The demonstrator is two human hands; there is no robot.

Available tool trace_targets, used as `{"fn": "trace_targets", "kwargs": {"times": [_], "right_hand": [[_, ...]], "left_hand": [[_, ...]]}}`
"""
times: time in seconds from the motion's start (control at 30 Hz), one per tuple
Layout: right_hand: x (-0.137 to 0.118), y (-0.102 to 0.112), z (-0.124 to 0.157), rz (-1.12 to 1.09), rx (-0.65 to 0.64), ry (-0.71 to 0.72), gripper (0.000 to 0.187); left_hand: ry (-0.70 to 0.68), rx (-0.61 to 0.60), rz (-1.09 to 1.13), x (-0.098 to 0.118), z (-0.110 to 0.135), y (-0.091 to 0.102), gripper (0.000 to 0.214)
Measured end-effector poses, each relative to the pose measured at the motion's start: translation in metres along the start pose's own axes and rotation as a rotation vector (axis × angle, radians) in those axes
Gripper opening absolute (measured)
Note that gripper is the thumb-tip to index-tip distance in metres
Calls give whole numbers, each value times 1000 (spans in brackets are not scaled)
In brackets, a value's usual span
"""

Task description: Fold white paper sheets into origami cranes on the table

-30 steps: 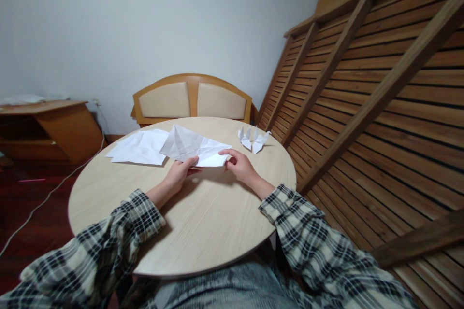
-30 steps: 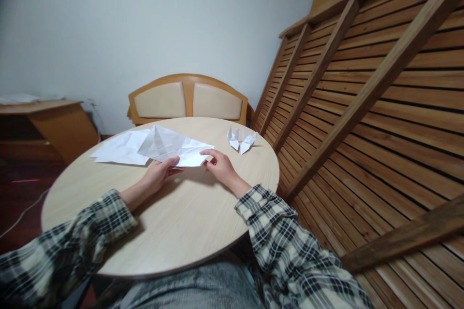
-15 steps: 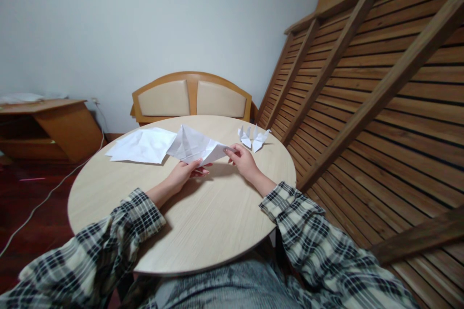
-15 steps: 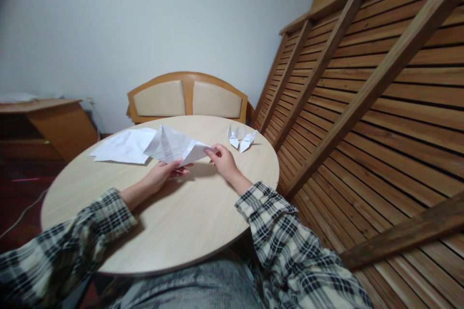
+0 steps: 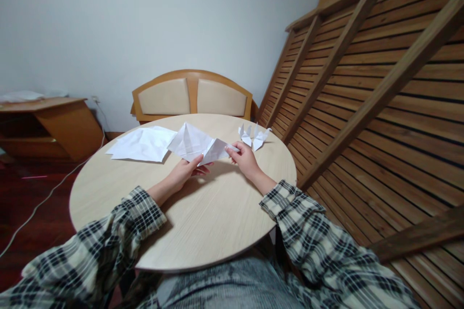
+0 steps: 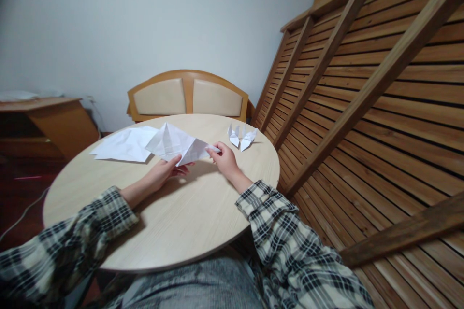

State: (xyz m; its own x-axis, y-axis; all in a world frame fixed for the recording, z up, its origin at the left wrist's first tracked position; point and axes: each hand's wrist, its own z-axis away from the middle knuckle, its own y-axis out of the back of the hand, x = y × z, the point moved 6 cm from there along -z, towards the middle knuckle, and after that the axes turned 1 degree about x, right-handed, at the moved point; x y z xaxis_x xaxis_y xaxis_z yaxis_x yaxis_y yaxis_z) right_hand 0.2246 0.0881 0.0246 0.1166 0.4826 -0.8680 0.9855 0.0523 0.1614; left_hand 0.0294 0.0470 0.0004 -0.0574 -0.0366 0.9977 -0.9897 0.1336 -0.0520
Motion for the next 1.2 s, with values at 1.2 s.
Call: {"fn": "trace_targets", "kwargs": {"times": [1.2], "right_hand": [[3,-12,5,-126,-122,-73,23]], "left_hand": [[-78,135,-53,4,-3,10,31]]}}
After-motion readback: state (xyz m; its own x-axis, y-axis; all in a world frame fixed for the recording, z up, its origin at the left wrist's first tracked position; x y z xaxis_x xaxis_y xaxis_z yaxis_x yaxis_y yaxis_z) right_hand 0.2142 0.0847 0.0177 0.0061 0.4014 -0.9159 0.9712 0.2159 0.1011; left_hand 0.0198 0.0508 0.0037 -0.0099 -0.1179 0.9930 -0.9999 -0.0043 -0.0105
